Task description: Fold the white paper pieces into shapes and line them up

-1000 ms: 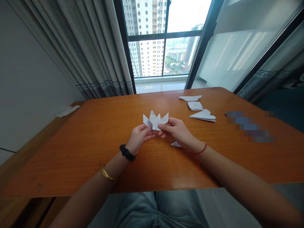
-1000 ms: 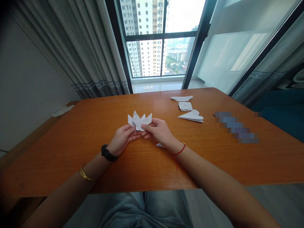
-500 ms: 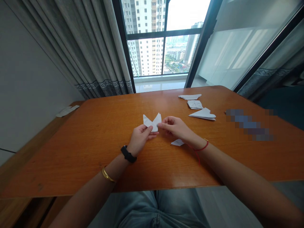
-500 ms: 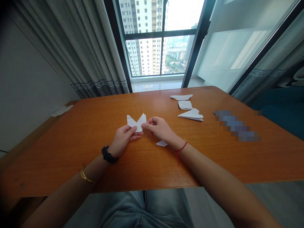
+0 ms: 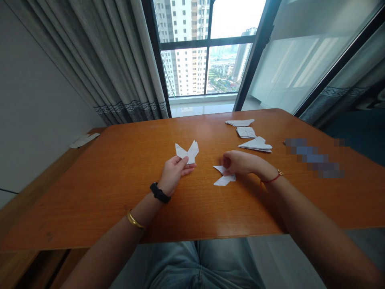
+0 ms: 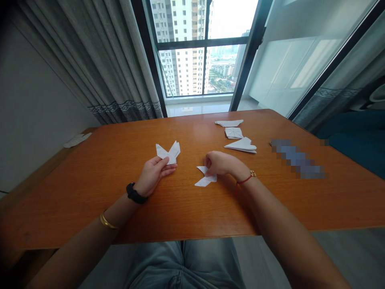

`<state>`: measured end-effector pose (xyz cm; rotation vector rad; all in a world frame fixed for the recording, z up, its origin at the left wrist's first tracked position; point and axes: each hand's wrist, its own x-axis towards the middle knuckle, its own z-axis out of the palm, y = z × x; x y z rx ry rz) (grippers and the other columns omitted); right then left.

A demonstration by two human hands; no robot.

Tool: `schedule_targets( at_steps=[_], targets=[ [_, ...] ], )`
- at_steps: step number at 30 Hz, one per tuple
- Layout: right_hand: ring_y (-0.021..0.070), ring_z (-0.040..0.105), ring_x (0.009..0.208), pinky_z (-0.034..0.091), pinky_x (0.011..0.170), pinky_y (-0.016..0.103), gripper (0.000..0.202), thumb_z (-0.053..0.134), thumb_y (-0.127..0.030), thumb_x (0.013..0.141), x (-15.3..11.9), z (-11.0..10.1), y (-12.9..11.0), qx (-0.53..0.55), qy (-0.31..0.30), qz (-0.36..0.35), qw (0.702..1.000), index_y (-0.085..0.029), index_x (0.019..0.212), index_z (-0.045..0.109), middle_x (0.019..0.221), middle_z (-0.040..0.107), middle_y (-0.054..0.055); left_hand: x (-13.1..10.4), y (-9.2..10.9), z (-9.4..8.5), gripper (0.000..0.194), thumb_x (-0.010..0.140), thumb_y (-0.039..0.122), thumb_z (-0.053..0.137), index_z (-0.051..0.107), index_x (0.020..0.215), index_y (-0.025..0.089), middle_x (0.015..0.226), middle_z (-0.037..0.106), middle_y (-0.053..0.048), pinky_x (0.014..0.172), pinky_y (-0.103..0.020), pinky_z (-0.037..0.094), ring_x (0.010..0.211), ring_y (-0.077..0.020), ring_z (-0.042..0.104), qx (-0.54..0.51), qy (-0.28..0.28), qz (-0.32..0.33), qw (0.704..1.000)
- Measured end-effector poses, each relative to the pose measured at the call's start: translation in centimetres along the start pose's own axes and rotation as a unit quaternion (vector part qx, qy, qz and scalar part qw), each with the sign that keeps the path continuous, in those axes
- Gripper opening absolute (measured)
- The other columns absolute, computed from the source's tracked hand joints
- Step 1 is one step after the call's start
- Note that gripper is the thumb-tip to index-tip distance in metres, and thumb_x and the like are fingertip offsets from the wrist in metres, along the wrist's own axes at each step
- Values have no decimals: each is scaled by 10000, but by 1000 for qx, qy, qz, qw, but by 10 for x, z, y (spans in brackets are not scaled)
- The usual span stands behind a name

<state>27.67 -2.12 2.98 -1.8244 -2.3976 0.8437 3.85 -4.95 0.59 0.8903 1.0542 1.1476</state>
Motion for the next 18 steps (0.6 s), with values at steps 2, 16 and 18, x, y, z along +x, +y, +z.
schedule_targets(
  at_steps=[2, 16, 18],
  targets=[
    [146, 543, 534, 328, 483, 254, 239, 792, -306, 526, 0, 3, -2, -20, 5, 7, 1000, -177, 688, 674, 657, 670, 19, 0, 0, 0, 141, 848, 225, 637, 613, 930, 113, 943, 699, -90, 709, -239, 567, 785, -144, 707, 0, 2, -2, 1000],
    [223, 501, 1115, 467, 859, 338, 309, 678, -496, 764, -8, 6, -28, 402, 74, -292, 865, -188, 787, 692, 1141, 540, 91, -4, 4, -6, 150, 817, 216, 602, 629, 890, 88, 721, 659, -83, 527, -204, 537, 579, -126, 639, -24, -214, -224, 950],
    [243, 432, 1230, 447, 902, 342, 335, 671, -517, 765, -6, 12, -31, 407, 42, -281, 868, -186, 796, 702, 1210, 522, 96, -6, 4, -5, 194, 838, 276, 588, 634, 897, 96, 722, 649, -76, 531, -207, 540, 586, -127, 636, -39, -253, -237, 937]
  ],
)
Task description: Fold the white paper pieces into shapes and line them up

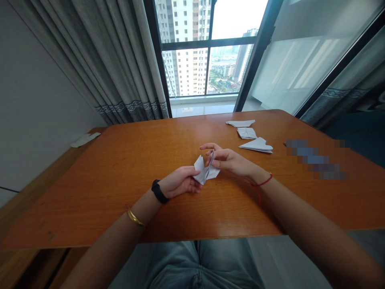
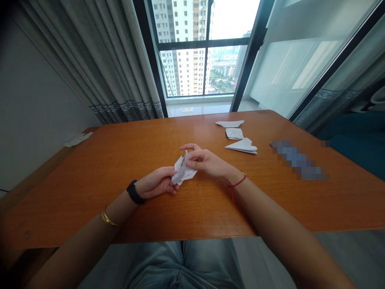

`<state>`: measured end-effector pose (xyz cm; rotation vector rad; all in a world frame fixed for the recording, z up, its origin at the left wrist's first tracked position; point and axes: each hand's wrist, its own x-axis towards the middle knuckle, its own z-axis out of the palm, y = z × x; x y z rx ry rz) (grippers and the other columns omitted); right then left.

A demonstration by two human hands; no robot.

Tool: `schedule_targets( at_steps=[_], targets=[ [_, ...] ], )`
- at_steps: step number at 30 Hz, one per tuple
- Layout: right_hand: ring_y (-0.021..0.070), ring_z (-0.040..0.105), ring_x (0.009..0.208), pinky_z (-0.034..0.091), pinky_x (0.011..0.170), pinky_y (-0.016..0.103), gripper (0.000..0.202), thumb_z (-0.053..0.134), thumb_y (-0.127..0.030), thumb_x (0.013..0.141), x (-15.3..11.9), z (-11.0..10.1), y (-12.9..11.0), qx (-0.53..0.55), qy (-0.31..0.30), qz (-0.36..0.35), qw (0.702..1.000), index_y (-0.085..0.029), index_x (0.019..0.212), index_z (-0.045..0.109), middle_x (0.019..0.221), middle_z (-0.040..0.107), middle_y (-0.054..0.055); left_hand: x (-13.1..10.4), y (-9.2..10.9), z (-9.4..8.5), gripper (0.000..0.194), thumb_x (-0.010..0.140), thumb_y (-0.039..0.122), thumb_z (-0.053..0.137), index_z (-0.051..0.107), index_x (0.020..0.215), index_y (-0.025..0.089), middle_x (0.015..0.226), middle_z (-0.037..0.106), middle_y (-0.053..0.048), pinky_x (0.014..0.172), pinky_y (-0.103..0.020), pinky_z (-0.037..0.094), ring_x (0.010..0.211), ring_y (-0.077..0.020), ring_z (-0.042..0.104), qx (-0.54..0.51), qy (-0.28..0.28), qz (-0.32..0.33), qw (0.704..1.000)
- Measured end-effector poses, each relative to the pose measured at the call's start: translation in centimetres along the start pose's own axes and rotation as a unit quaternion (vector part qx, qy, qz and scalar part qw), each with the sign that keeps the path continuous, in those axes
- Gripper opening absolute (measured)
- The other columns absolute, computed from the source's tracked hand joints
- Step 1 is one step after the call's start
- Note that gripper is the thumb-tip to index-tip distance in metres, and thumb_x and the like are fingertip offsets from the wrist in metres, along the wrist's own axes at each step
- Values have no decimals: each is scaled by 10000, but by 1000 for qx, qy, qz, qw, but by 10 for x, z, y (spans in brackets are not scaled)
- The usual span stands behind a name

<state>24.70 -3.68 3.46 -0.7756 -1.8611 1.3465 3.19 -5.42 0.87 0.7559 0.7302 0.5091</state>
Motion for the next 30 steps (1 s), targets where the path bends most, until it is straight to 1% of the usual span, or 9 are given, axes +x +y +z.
schedule_targets(
  at_steps=[5, 12, 15, 19, 22, 24, 26, 28, 30],
  targets=[
    [203, 553, 1029, 467, 810, 304, 414, 705, -534, 714, 5, 14, 13, 84, 36, 84, 992, -179, 926, 680, 1159, 567, 76, 2, -4, 1, 187, 831, 283, 648, 616, 907, 115, 743, 629, -45, 541, -208, 548, 584, -105, 619, 1, -18, 48, 999],
    [167, 568, 966, 461, 757, 265, 328, 704, -478, 738, 8, 29, 22, 126, 71, 56, 988, -180, 876, 686, 1217, 558, 67, 3, -7, 2, 252, 784, 325, 720, 600, 882, 126, 745, 621, -28, 508, -168, 517, 575, -82, 604, -10, -32, 66, 997],
    [150, 581, 878, 462, 724, 265, 314, 704, -445, 743, 9, 34, 23, 131, 101, 57, 985, -185, 913, 667, 1110, 604, 59, 6, -10, 0, 243, 782, 308, 721, 596, 913, 148, 709, 607, -4, 474, -165, 495, 530, -74, 576, -24, -18, 89, 996],
    [129, 540, 692, 447, 629, 261, 303, 668, -378, 781, 9, 41, 27, 9, 180, 61, 982, -187, 1011, 617, 883, 625, 27, 14, -13, -2, 155, 826, 214, 659, 603, 960, 160, 736, 631, -7, 491, -163, 484, 514, -62, 552, -65, 15, 140, 988],
    [137, 526, 726, 447, 650, 270, 137, 595, -285, 831, 8, 44, 28, -140, 287, -10, 948, -185, 920, 624, 916, 587, 38, 17, -12, -2, 83, 854, 150, 599, 598, 936, 136, 738, 636, -16, 510, -167, 503, 508, -58, 553, -116, 47, 133, 983],
    [150, 527, 772, 447, 674, 282, 133, 509, -202, 861, 6, 43, 26, -216, 312, -65, 923, -186, 911, 632, 937, 554, 52, 17, -9, -2, 68, 883, 125, 548, 585, 939, 118, 746, 641, -29, 517, -165, 519, 524, -62, 575, -146, 89, 121, 978],
    [164, 526, 809, 442, 693, 290, 173, 488, -130, 827, 2, 39, 20, -281, 284, -112, 910, -183, 917, 627, 938, 543, 61, 16, -6, -2, 82, 910, 112, 501, 569, 955, 108, 746, 646, -42, 542, -167, 538, 554, -70, 606, -165, 131, 123, 970],
    [164, 524, 786, 436, 690, 284, 186, 518, -89, 764, -2, 34, 12, -334, 189, -130, 914, -181, 898, 608, 897, 558, 49, 15, -3, -3, 83, 922, 102, 479, 554, 954, 107, 732, 646, -43, 565, -175, 552, 569, -76, 623, -171, 163, 136, 962],
    [153, 525, 732, 432, 676, 276, 163, 540, -92, 742, -5, 29, 6, -375, 85, -101, 917, -181, 868, 591, 841, 575, 31, 14, -1, -5, 58, 917, 98, 488, 539, 934, 120, 708, 641, -31, 556, -183, 554, 564, -82, 628, -164, 196, 164, 953]
  ],
)
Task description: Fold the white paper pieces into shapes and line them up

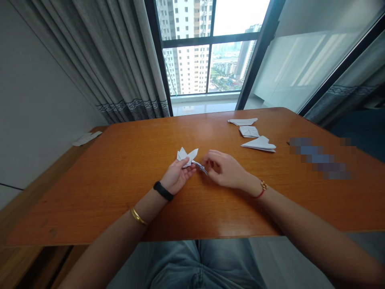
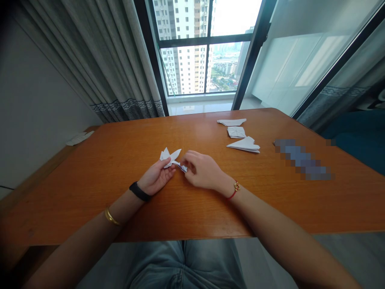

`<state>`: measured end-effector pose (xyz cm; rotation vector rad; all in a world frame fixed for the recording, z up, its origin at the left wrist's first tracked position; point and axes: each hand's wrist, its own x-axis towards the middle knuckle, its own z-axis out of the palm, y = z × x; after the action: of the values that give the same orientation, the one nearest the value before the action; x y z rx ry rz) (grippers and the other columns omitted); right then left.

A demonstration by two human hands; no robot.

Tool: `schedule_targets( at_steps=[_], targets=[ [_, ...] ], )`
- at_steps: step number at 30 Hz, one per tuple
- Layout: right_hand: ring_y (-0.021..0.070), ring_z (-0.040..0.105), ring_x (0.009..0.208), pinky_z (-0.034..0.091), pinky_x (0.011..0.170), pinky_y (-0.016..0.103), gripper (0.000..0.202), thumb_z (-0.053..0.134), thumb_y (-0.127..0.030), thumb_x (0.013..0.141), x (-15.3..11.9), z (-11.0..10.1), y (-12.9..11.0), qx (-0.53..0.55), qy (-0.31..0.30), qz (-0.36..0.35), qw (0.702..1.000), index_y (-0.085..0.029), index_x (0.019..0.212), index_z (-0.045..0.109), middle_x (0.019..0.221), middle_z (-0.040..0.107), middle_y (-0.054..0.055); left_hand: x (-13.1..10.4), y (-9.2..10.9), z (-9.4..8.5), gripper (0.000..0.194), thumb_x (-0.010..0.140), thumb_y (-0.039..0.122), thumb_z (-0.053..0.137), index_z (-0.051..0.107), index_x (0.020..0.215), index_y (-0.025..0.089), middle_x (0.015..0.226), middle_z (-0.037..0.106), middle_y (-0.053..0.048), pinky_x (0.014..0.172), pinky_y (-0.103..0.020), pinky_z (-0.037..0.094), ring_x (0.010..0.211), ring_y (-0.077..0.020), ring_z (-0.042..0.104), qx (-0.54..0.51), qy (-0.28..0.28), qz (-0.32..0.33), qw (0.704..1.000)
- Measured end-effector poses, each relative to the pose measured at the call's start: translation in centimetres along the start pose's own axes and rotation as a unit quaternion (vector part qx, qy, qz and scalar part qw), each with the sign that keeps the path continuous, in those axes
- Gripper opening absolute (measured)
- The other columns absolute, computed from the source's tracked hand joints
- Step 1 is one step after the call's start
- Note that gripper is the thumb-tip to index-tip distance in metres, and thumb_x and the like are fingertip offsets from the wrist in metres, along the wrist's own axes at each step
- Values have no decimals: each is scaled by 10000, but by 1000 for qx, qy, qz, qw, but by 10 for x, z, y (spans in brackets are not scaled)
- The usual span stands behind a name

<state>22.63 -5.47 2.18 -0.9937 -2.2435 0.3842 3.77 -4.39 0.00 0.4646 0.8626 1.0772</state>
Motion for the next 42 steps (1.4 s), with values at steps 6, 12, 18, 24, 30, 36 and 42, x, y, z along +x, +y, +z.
schedule_targets(
  at_steps=[6, 12, 18, 24, 30, 36, 42],
  targets=[
    [249, 550, 942, 434, 833, 358, 522, 714, -490, 711, -1, 8, 0, -106, -87, 26, 990, -158, 1092, 584, 1034, 609, 102, 3, 2, -1, 69, 892, 96, 524, 514, 928, 153, 709, 640, -15, 544, -209, 555, 559, -97, 633, 26, 29, 90, 995],
    [227, 555, 915, 416, 811, 333, 284, 571, -370, 864, -1, 35, -2, -146, -105, 13, 984, -162, 1049, 625, 965, 646, 103, 8, 0, -6, 65, 887, 89, 525, 518, 919, 146, 717, 645, -30, 578, -222, 567, 588, -103, 642, 13, 14, 64, 998],
    [152, 550, 668, 397, 637, 281, 230, 494, -298, 892, 5, 26, 7, 55, 37, 178, 982, -163, 790, 649, 750, 654, 49, 7, 4, -5, 79, 875, 126, 562, 535, 945, 151, 728, 644, -23, 589, -209, 563, 593, -91, 637, 15, 7, 86, 996],
    [90, 487, 521, 356, 487, 225, 325, 686, -408, 747, 12, -1, 7, 405, 154, 228, 872, -162, 943, 602, 705, 618, -7, 3, -3, -2, 266, 799, 209, 686, 537, 1009, 145, 838, 674, -45, 530, -192, 542, 573, -90, 643, 146, -1, 119, 982],
    [61, 434, 447, 288, 421, 204, 289, 694, -353, 719, 12, 0, -1, 395, -57, 274, 875, -113, 870, 643, 602, 582, -18, -7, -7, 3, 435, 693, 303, 777, 540, 1014, 129, 825, 680, -55, 529, -222, 546, 582, -124, 660, 266, -117, 94, 952],
    [86, 467, 502, 340, 467, 219, 231, 650, -300, 726, 10, 3, 6, 309, -15, 278, 909, -119, 870, 645, 604, 576, -21, -11, -3, 1, 504, 688, 278, 759, 532, 1117, 143, 950, 663, -78, 632, -297, 570, 749, -198, 698, 234, -184, 55, 953],
    [105, 514, 565, 425, 507, 240, 490, 722, -383, 676, 10, 12, 7, 321, 101, 266, 903, -183, 1071, 515, 755, 586, -24, -6, -7, 2, 344, 747, 251, 698, 589, 1057, 150, 967, 693, -87, 659, -258, 524, 791, -190, 694, 236, -120, 152, 952]
  ],
)
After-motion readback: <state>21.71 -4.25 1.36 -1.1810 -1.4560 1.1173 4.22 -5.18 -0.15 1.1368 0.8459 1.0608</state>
